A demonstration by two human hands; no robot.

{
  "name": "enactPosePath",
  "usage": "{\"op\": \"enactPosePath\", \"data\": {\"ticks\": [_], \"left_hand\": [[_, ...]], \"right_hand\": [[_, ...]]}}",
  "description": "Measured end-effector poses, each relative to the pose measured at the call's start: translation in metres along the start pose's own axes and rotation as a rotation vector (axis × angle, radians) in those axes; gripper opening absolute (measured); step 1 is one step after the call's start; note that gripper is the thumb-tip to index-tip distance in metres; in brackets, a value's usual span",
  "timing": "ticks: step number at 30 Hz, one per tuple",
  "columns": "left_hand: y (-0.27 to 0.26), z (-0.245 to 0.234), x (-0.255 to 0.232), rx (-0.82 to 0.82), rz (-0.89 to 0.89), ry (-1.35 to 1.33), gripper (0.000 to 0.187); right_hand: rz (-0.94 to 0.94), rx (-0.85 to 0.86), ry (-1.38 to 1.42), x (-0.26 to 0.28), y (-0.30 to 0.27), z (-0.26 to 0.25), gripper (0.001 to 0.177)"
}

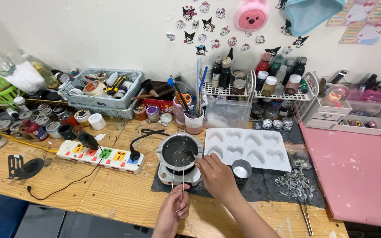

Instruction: Stirring and melting wax in a small pot on a heating plate as part of candle making.

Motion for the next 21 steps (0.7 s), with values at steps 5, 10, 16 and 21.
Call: {"op": "enactPosePath", "data": {"ticks": [5, 10, 16, 21], "left_hand": [[-0.002, 0.004, -0.003, -0.049, -0.011, 0.049, 0.035], [-0.002, 0.0, 0.0, -0.075, -0.038, 0.03, 0.035], [0.006, -0.007, 0.005, 0.002, -0.026, 0.02, 0.032], [0.005, -0.007, 0.007, -0.051, -0.075, 0.022, 0.032]], "right_hand": [[-0.021, 0.005, 0.15, 0.015, 0.007, -0.017, 0.022], [-0.036, 0.029, 0.047, 0.012, 0.005, -0.011, 0.032], [0.003, 0.055, -0.017, 0.007, 0.006, -0.015, 0.018], [-0.005, 0.049, 0.07, 0.009, 0.014, -0.006, 0.025]]}}
Point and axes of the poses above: each hand's wrist, its own y-axis towards the middle knuckle, its own z-axis out of the palm, x = y × z, the point moved 10 cm from there along y, towards the middle knuckle, and after that the axes turned 4 degrees about -y, right-handed, at the moved point
